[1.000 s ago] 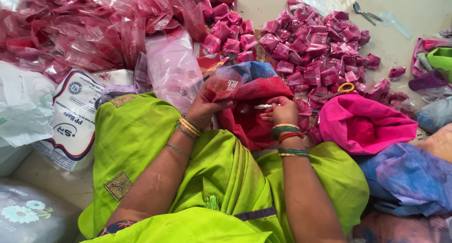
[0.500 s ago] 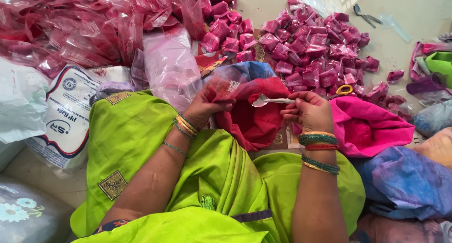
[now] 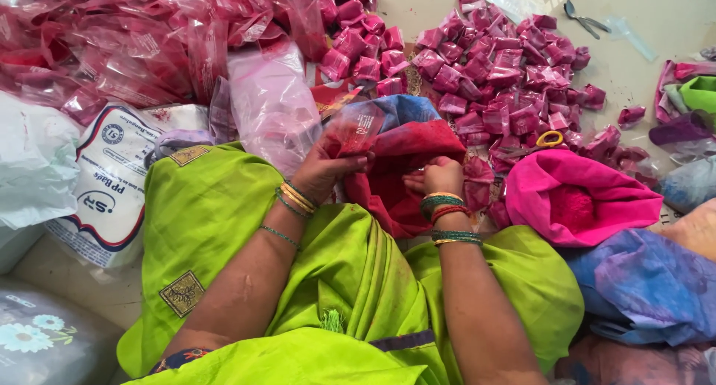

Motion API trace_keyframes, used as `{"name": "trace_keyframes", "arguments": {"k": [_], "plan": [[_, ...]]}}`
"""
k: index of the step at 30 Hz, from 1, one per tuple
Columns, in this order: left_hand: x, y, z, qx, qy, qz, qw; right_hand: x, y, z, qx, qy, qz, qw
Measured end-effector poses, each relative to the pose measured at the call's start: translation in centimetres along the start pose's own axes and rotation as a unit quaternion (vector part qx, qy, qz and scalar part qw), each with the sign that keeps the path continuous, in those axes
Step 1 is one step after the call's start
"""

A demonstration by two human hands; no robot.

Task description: The person is manually filling small plastic bags with red powder using a spoon and then sealing them.

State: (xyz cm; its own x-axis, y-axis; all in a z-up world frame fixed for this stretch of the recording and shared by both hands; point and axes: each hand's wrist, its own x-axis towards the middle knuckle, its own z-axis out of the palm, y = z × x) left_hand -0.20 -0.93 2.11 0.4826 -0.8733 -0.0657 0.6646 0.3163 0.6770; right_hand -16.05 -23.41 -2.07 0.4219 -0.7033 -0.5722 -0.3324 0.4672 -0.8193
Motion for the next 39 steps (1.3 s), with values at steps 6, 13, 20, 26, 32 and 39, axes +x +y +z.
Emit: {"name": "trace_keyframes", "arguments": {"k": [6, 13, 20, 26, 32, 39], "plan": [[0.0, 0.2, 0.2, 0.002, 0.005, -0.002, 1.000, 0.7, 0.1, -1.2, 0.043, -0.022, 0.031, 0.998], [0.2, -0.1, 0.1, 0.014, 0.007, 0.002, 1.000, -1.3, -1.3, -3.8, 0.017, -0.055, 0.024, 0.998], [0.3, -0.1, 0.1, 0.019, 0.005, -0.001, 1.000, -7.0, -6.2, -5.3, 0.025, -0.074, -0.006, 0.997], [0.5, -0.6, -0.4, 0.027, -0.002, -0.012, 1.000, -11.0, -11.1, -6.5, 0.051, -0.092, -0.091, 0.990], [0.5, -0.6, -0.3, 0.053, -0.080, -0.003, 0.995, -15.9, -16.1, -4.0, 0.052, -0.100, -0.174, 0.978], [0.4, -0.5, -0.2, 0.069, -0.079, -0.020, 0.994, -17.5, -15.6, 1.7, 0.000, -0.101, -0.296, 0.950]]}}
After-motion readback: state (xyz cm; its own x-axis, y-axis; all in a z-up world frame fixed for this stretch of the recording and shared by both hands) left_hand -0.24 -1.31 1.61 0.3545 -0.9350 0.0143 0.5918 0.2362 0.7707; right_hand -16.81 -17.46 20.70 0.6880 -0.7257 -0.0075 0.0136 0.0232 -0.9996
